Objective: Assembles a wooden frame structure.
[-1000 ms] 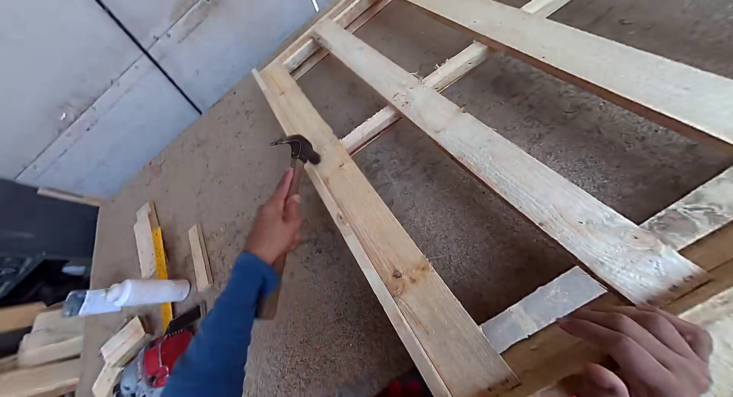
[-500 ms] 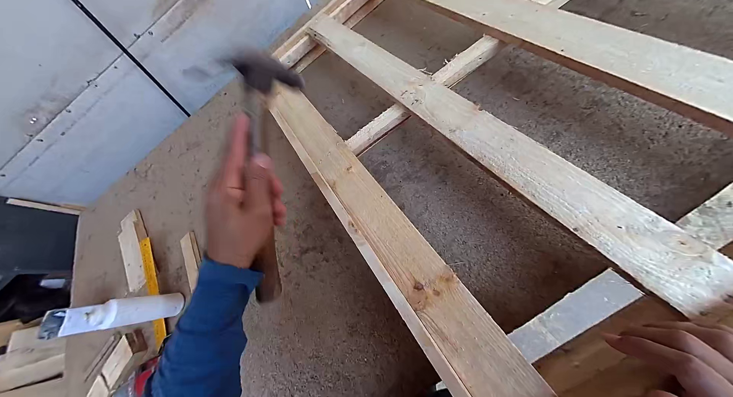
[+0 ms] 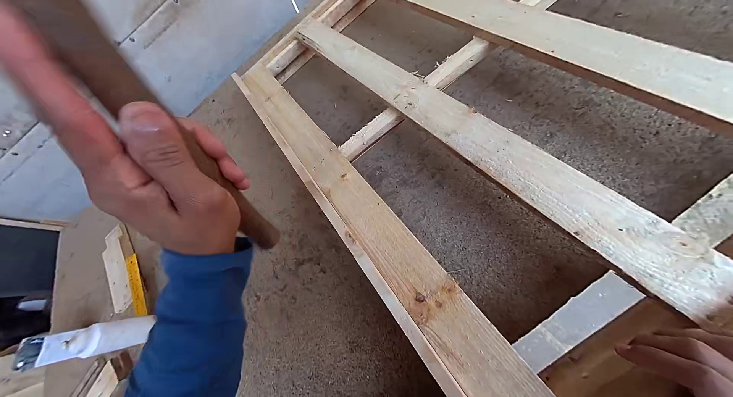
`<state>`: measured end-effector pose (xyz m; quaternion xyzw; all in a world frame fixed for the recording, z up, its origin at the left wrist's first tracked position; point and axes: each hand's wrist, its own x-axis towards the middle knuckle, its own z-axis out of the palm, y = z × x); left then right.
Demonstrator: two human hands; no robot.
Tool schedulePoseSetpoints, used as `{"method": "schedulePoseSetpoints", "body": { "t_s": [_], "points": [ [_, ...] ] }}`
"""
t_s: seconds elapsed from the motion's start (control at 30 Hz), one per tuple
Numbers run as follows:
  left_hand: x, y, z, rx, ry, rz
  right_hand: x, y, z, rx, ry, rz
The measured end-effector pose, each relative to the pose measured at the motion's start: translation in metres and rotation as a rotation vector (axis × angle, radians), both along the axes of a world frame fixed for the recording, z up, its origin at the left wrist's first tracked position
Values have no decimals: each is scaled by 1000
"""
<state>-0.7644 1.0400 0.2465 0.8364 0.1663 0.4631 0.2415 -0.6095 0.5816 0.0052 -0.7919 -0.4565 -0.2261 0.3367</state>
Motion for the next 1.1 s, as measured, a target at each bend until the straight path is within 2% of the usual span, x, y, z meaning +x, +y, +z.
{"method": "schedulePoseSetpoints", "body": {
  "t_s": [0.03,0.07,0.13,0.17,0.2,0.23,0.27,0.37,0.43,0.53,0.63,0.67,0.73,0.8,0.83,0.87,0.9,0.93,0.97,1.03,1.1],
  "points": [
    [4,6,-18,24,-11,11,2,2,0,2,-7,0],
    [1,11,-47,0,116,37,3,1,-1,7,-3,7],
    [-11,17,-97,-148,604,107,0,-4,2,14,10,34],
    [-7,19,-96,-266,837,133,1,-4,4,14,8,44],
    [3,21,-78,-370,959,142,2,-1,4,14,-3,40],
    [9,19,-59,-392,940,128,2,-1,6,6,1,49],
    [7,11,-43,-358,828,106,1,-2,9,4,8,58],
    [4,-11,4,-307,398,23,-1,-5,-2,-4,37,57],
    [17,-18,27,-325,138,-124,1,-5,-10,15,33,32],
    [58,-35,49,-291,-96,-255,3,1,-14,46,21,27],
    [120,-60,55,-163,-275,-228,2,7,-14,76,28,25],
    [140,-66,46,-128,-245,-169,2,8,-15,88,34,25],
    [165,-72,-6,-91,34,18,2,12,-16,119,40,23],
    [170,-77,-75,-172,563,217,1,16,-14,145,50,26],
    [172,-79,-93,-225,804,278,0,18,-13,156,54,30],
    [176,-82,-92,-310,975,302,3,20,-11,168,62,41],
    [181,-85,-79,-411,1016,293,6,23,-11,174,70,41],
    [182,-91,-62,-454,967,276,6,24,-11,182,75,46],
    [177,-99,-44,-411,870,269,5,22,-12,184,82,58],
    [177,-110,-7,-216,536,252,6,21,-14,152,81,82],
    [190,-112,14,-34,183,214,6,20,-12,115,73,81]
  ]
}}
